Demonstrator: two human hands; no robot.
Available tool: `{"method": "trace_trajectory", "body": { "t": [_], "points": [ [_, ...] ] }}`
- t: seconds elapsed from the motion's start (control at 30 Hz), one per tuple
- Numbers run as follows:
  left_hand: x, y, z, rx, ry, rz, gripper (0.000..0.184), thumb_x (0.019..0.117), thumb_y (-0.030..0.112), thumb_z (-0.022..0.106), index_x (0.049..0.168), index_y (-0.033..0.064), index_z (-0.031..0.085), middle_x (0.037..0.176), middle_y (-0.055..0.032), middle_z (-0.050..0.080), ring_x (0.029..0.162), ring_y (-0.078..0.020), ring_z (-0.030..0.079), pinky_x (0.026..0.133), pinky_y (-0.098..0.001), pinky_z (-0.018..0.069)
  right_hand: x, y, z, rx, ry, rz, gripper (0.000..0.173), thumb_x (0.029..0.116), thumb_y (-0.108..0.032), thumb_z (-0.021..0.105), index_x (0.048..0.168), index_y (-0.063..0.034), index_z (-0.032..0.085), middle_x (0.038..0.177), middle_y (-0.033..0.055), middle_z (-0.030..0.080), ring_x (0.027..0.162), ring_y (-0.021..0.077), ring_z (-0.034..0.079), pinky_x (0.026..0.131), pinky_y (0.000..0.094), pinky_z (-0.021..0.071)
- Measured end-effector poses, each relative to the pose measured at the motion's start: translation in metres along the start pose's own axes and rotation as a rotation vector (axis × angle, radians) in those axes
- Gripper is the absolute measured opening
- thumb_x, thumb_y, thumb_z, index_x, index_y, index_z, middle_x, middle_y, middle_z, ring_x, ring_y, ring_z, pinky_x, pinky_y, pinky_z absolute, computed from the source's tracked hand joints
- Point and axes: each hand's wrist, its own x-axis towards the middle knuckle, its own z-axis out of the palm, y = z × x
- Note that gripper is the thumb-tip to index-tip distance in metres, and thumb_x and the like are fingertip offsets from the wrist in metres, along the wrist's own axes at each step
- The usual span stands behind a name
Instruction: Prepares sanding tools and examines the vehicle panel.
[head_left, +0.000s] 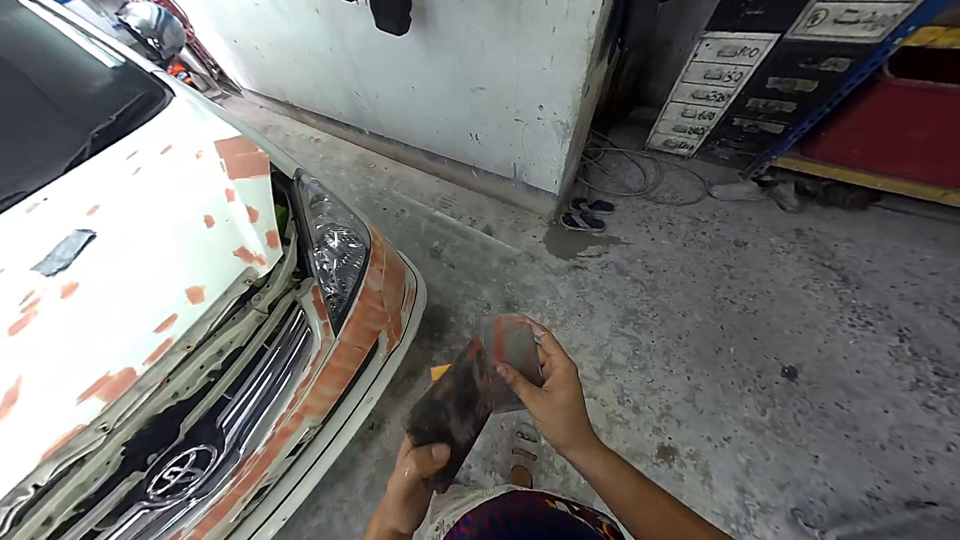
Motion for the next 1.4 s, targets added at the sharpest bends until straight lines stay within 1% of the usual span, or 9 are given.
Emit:
{"method": "trace_trajectory", "body": {
  "t": [0.13,0.3,0.5,0.67,0.83,1.0,1.1,1.23,1.4],
  "points": [
    [0.008,-0.007,0.005,0.058,-0.170,0.041,0.067,0.0877,0.044,0.076,0.146,0.0248,0.049,0.140,0.0091,0.062,0.127,-0.0025,0.056,0.110,-0.0279,0.0460,-0.002,0.002,0.014,-0.346,-0.034,-0.080,0.078,0.0861,-0.030,0.080,0.152,-0.0113,0.043,0.127,0.0060,0.068,0.113,0.0126,0.068,0.096,0.0365,0.0607],
    [0.028,-0.031,0.009,0.474,-0.135,0.249,0.132,0.0760,0.071,0.071,0.158,-0.0116,0.008,0.164,-0.0299,0.022,0.153,-0.0337,0.028,0.126,-0.0501,0.0271,-0.007,-0.005,0.021,-0.493,-0.074,-0.205,0.086,0.0886,-0.023,0.073,0.156,0.0039,0.028,0.142,0.0192,0.057,0.124,0.0155,0.062,0.102,0.0353,0.0557],
    [0.029,-0.021,0.003,0.590,-0.121,0.210,0.110,0.0802,0.060,0.071,0.153,-0.0115,0.029,0.152,-0.0227,0.047,0.145,-0.0222,0.041,0.127,-0.0467,0.0200,-0.026,-0.025,0.023,-0.310,-0.373,-0.333,0.097,0.0891,-0.026,0.076,0.151,0.0212,0.018,0.153,0.0344,0.037,0.140,0.0194,0.047,0.118,0.0299,0.0403],
    [0.039,-0.018,0.012,0.645,-0.164,0.165,0.121,0.0767,0.056,0.075,0.160,-0.0083,0.014,0.161,-0.0241,0.035,0.151,-0.0278,0.033,0.127,-0.0519,0.0178,0.004,-0.015,0.008,-0.340,-0.312,-0.361,0.093,0.0873,-0.016,0.077,0.150,0.0217,0.019,0.148,0.0334,0.042,0.136,0.0177,0.052,0.114,0.0281,0.0441],
    [0.044,-0.008,0.009,0.571,-0.053,-0.037,0.104,0.0854,0.055,0.070,0.160,-0.0006,0.024,0.144,-0.0234,0.055,0.131,-0.0301,0.056,0.113,-0.0518,0.0421,-0.024,-0.036,0.023,0.034,-0.546,-0.128,0.093,0.0892,-0.016,0.076,0.153,0.0115,0.015,0.143,0.0119,0.052,0.124,0.0099,0.058,0.107,0.0323,0.0506],
    [0.046,-0.019,0.009,0.863,0.121,-0.250,0.108,0.0867,0.090,0.017,0.163,0.0148,0.030,0.149,-0.0257,0.049,0.141,-0.0425,0.044,0.117,-0.0638,0.0307,-0.027,-0.035,0.026,0.180,-0.407,0.009,0.069,0.0943,-0.014,0.072,0.145,-0.0049,0.027,0.129,0.0003,0.064,0.113,0.0096,0.067,0.099,0.0319,0.0577],
    [0.049,-0.017,0.008,1.054,0.261,-0.281,0.100,0.0892,0.087,0.025,0.163,0.0197,0.032,0.142,-0.0258,0.055,0.138,-0.0426,0.047,0.123,-0.0651,0.0187,-0.026,-0.047,0.025,0.209,-0.303,0.020,0.057,0.0951,-0.013,0.071,0.138,-0.0099,0.034,0.123,-0.0032,0.067,0.107,0.0071,0.069,0.095,0.0283,0.0589],
    [0.048,-0.003,-0.011,0.822,0.462,-0.148,0.089,0.0861,0.055,0.076,0.153,0.0063,0.043,0.120,-0.0092,0.070,0.115,-0.0202,0.066,0.112,-0.0445,0.0471,-0.010,-0.057,0.008,0.137,-0.181,-0.072,0.065,0.0925,-0.012,0.074,0.143,-0.0083,0.034,0.125,-0.0028,0.064,0.108,0.0084,0.067,0.095,0.0298,0.0586],
    [0.028,0.027,-0.008,0.138,0.037,-0.105,0.021,0.1009,0.009,0.058,0.116,-0.0021,0.066,0.106,-0.0067,0.073,0.098,-0.0139,0.071,0.092,-0.0384,0.0584,0.015,-0.055,-0.011,-0.102,-0.137,-0.219,0.074,0.0843,-0.004,0.077,0.143,0.0077,0.034,0.130,0.0085,0.060,0.117,0.0099,0.064,0.100,0.0271,0.0570]
  ]
}}
